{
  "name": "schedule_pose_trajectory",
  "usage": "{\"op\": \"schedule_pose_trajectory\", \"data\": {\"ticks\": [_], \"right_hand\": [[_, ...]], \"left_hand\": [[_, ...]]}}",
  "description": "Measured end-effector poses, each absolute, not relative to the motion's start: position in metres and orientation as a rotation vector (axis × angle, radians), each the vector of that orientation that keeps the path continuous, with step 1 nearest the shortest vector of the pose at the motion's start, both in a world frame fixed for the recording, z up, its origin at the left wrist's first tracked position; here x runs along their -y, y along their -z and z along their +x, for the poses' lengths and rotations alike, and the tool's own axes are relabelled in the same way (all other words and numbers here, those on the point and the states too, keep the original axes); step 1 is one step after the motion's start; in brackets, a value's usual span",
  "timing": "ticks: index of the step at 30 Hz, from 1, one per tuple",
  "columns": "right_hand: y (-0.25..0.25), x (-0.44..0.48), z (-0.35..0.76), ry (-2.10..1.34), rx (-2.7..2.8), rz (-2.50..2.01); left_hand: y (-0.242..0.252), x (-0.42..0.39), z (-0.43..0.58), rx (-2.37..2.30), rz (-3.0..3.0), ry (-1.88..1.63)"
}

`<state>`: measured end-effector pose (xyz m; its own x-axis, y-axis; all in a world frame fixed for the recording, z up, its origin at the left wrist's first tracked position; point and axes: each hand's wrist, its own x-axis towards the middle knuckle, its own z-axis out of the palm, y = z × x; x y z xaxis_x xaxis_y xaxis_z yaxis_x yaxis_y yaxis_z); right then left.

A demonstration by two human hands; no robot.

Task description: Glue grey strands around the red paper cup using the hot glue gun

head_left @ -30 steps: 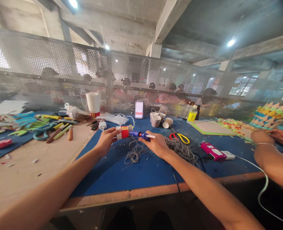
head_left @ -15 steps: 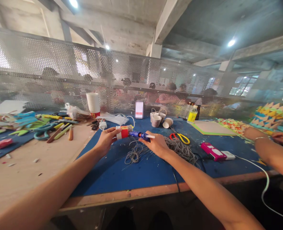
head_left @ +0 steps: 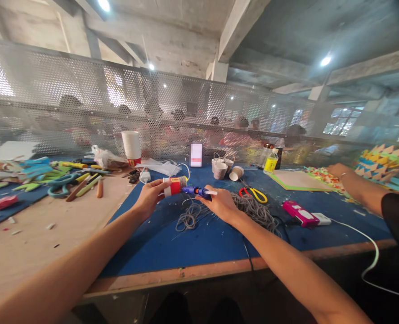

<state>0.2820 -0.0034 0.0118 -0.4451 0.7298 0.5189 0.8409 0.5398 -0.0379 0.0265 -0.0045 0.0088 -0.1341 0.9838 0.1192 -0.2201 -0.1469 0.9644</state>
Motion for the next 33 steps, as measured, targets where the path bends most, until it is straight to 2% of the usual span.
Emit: {"op": "schedule_pose_trajectory", "data": {"ticks": [16,19,24,28,33], "right_hand": [[-0.010,0.003,0.281,0.237,2.282,-1.284],[-0.010,0.001,0.280,0.123,2.199,-1.237],[-0.016,0.000,0.282,-0.251,2.040,-1.215],[-0.019,-0.004,0.286,-0.123,1.876,-1.338],[-0.011,-0.013,0.290,0.050,1.946,-1.505]], "left_hand": [[-0.010,0.005,0.028,-1.049,1.053,-1.497],[-0.011,0.006,0.028,-1.035,1.057,-1.485],[-0.012,0.007,0.029,-1.026,1.027,-1.466],[-0.010,0.006,0.029,-0.995,1.000,-1.454],[-0.007,0.004,0.027,-0.936,0.991,-1.420]]}}
